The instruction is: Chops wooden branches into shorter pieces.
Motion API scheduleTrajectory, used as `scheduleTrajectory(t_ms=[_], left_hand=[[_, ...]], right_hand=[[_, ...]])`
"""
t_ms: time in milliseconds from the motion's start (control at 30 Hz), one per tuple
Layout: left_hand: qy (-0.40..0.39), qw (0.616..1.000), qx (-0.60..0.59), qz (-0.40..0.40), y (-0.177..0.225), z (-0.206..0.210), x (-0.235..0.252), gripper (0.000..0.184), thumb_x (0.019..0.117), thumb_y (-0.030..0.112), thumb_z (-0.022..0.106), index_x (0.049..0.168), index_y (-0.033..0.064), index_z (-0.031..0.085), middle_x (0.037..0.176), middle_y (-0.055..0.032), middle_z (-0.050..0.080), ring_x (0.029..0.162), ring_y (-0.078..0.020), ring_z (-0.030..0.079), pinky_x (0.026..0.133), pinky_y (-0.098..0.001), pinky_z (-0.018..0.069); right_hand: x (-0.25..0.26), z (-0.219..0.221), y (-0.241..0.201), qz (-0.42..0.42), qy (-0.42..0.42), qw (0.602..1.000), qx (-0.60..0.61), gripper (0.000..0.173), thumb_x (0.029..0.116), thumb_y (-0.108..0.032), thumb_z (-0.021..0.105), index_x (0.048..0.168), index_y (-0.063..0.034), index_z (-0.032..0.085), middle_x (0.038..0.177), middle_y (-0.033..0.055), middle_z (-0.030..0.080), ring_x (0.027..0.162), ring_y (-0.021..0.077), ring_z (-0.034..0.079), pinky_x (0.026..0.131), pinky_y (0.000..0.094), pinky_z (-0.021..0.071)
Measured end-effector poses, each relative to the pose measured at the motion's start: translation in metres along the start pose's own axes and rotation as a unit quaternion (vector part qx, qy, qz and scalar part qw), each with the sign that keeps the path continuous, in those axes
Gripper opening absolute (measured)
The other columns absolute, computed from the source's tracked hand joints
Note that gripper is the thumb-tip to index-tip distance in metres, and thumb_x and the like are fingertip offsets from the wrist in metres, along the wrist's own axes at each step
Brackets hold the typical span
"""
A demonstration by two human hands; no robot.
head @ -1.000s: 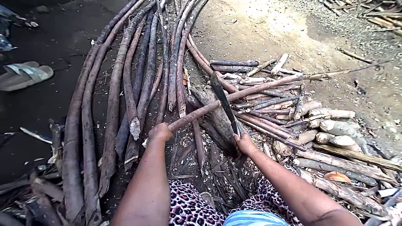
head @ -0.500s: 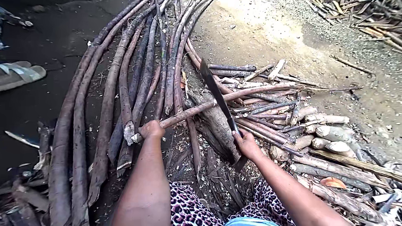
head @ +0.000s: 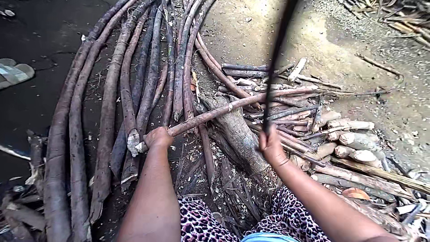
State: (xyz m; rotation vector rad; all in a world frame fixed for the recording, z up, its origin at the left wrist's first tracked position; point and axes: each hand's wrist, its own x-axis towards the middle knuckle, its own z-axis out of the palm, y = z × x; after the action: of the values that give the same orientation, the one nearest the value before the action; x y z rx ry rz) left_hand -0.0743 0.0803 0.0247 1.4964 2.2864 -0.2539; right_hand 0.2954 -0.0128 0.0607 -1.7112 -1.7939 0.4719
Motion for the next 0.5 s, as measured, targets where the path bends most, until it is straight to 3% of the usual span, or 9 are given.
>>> scheduleTrajectory(t_ms=[33,67,133,200,233,267,300,367,500], left_hand=[[-0.005,1.000,-0.002,0.004,-0.001,0.004,-0.001,0.031,0.0889,0.018,0.079,0.115,0.0047,0.070,0.117,-0.0276,0.070,0.115,-0.0476,0.064,0.097,-0.0727,0.0430],[-0.016,1.000,-0.004,0.010,0.000,0.006,-0.001,0.035,0.0897,0.019,0.078,0.120,0.0037,0.070,0.120,-0.0294,0.068,0.118,-0.0493,0.063,0.100,-0.0748,0.0412],[-0.018,1.000,-0.018,0.004,0.002,0.007,0.000,0.036,0.0925,0.019,0.075,0.125,0.0058,0.068,0.124,-0.0296,0.067,0.121,-0.0495,0.061,0.102,-0.0748,0.0388],[0.010,1.000,-0.028,-0.001,0.004,0.010,-0.005,0.036,0.0913,0.017,0.075,0.125,0.0078,0.069,0.121,-0.0288,0.068,0.119,-0.0495,0.062,0.102,-0.0745,0.0396],[0.028,0.999,-0.031,-0.003,0.006,0.008,-0.007,0.038,0.0900,0.016,0.076,0.126,0.0087,0.069,0.121,-0.0278,0.069,0.119,-0.0486,0.063,0.103,-0.0735,0.0399],[0.040,0.999,-0.029,-0.006,0.006,0.007,-0.007,0.038,0.0890,0.016,0.077,0.126,0.0093,0.069,0.120,-0.0270,0.069,0.118,-0.0476,0.063,0.103,-0.0724,0.0404],[0.045,0.999,-0.028,-0.010,0.004,0.007,-0.007,0.038,0.0892,0.016,0.077,0.126,0.0092,0.069,0.121,-0.0272,0.069,0.119,-0.0472,0.063,0.103,-0.0717,0.0405],[0.042,0.999,-0.023,-0.017,0.001,0.010,-0.005,0.038,0.0892,0.015,0.077,0.125,0.0090,0.068,0.122,-0.0276,0.068,0.121,-0.0473,0.062,0.103,-0.0713,0.0404],[0.025,0.999,-0.011,-0.021,0.001,0.010,-0.002,0.035,0.0899,0.016,0.076,0.123,0.0102,0.069,0.122,-0.0262,0.069,0.121,-0.0465,0.062,0.103,-0.0711,0.0408]], right_hand=[[-0.014,0.017,0.024,0.120,-0.147,0.980,-0.057,0.043,0.1093,-0.029,0.045,0.133,0.0067,0.050,0.101,0.0246,0.068,0.095,0.0374,0.070,0.089,0.0539,0.0550],[-0.015,0.026,0.037,0.201,-0.247,0.944,-0.084,0.047,0.1103,-0.033,0.043,0.139,0.0050,0.048,0.118,0.0273,0.066,0.113,0.0398,0.067,0.100,0.0555,0.0502],[-0.005,0.025,0.038,0.254,-0.318,0.910,-0.082,0.047,0.1112,-0.034,0.042,0.138,0.0041,0.050,0.124,0.0269,0.064,0.117,0.0383,0.064,0.102,0.0547,0.0480],[-0.004,0.016,0.032,0.279,-0.320,0.905,-0.021,0.043,0.1117,-0.032,0.042,0.134,0.0022,0.053,0.111,0.0230,0.065,0.100,0.0333,0.067,0.091,0.0509,0.0517],[-0.004,0.012,0.027,0.294,-0.305,0.905,0.038,0.038,0.1121,-0.031,0.042,0.129,0.0008,0.056,0.098,0.0184,0.064,0.083,0.0275,0.065,0.079,0.0447,0.0543],[-0.007,0.011,0.020,0.315,-0.285,0.896,0.132,0.034,0.1134,-0.030,0.039,0.118,-0.0020,0.056,0.077,0.0094,0.055,0.058,0.0182,0.057,0.057,0.0341,0.0525],[-0.011,0.009,0.009,0.355,-0.275,0.854,0.262,0.035,0.1149,-0.032,0.032,0.105,-0.0057,0.052,0.062,0.0014,0.045,0.044,0.0109,0.046,0.043,0.0257,0.0460],[-0.020,0.002,-0.011,0.409,-0.255,0.768,0.422,0.041,0.1145,-0.037,0.028,0.097,-0.0076,0.050,0.057,-0.0037,0.041,0.038,0.0066,0.041,0.037,0.0217,0.0418],[-0.021,-0.033,-0.032,0.324,-0.183,0.853,0.367,0.035,0.1138,-0.030,0.038,0.108,-0.0006,0.056,0.059,-0.0007,0.049,0.041,0.0081,0.047,0.041,0.0234,0.0477]])
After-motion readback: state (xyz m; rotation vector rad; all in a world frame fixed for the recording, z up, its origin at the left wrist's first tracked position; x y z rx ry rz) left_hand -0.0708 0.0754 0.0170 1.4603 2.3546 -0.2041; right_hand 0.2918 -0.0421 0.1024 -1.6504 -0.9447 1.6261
